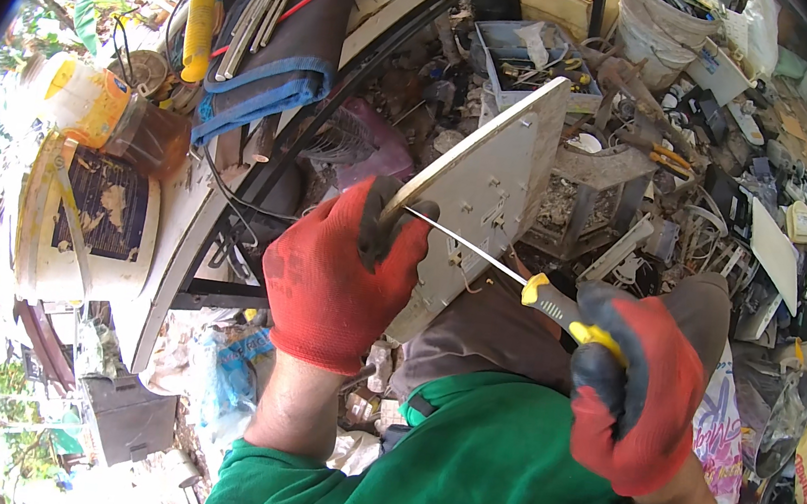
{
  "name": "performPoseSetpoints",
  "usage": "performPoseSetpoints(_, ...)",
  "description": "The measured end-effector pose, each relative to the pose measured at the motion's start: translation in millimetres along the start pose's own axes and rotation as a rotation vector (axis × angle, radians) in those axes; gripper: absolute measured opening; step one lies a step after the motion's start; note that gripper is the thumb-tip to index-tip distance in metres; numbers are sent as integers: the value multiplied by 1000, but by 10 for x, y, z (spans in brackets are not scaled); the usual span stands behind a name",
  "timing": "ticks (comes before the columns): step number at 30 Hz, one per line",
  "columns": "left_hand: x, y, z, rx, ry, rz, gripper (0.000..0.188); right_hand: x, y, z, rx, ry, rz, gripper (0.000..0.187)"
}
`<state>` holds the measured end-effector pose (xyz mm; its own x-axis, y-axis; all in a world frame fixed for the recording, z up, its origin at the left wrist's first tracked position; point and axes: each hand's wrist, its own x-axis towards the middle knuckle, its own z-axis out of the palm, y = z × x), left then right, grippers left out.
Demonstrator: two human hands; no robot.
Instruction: The person disassembles an electronic panel by removing screws with a screwdriver and prying the cover off.
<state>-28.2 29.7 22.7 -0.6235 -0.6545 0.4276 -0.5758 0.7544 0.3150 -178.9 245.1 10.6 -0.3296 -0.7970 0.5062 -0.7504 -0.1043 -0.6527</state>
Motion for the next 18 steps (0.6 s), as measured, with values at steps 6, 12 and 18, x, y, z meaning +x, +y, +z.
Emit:
performPoseSetpoints(6,38,66,8,-46,-41,-69,31,78,38,47,-6,49,-180,52)
performPoseSetpoints(12,-3,-11,-9,-23,-44,-59,33,78,-6,33,-3,-22,-23,47)
performPoseSetpoints(18,9,12,-28,-20,-37,-52,33,167,168,55,-51,74,-343,50)
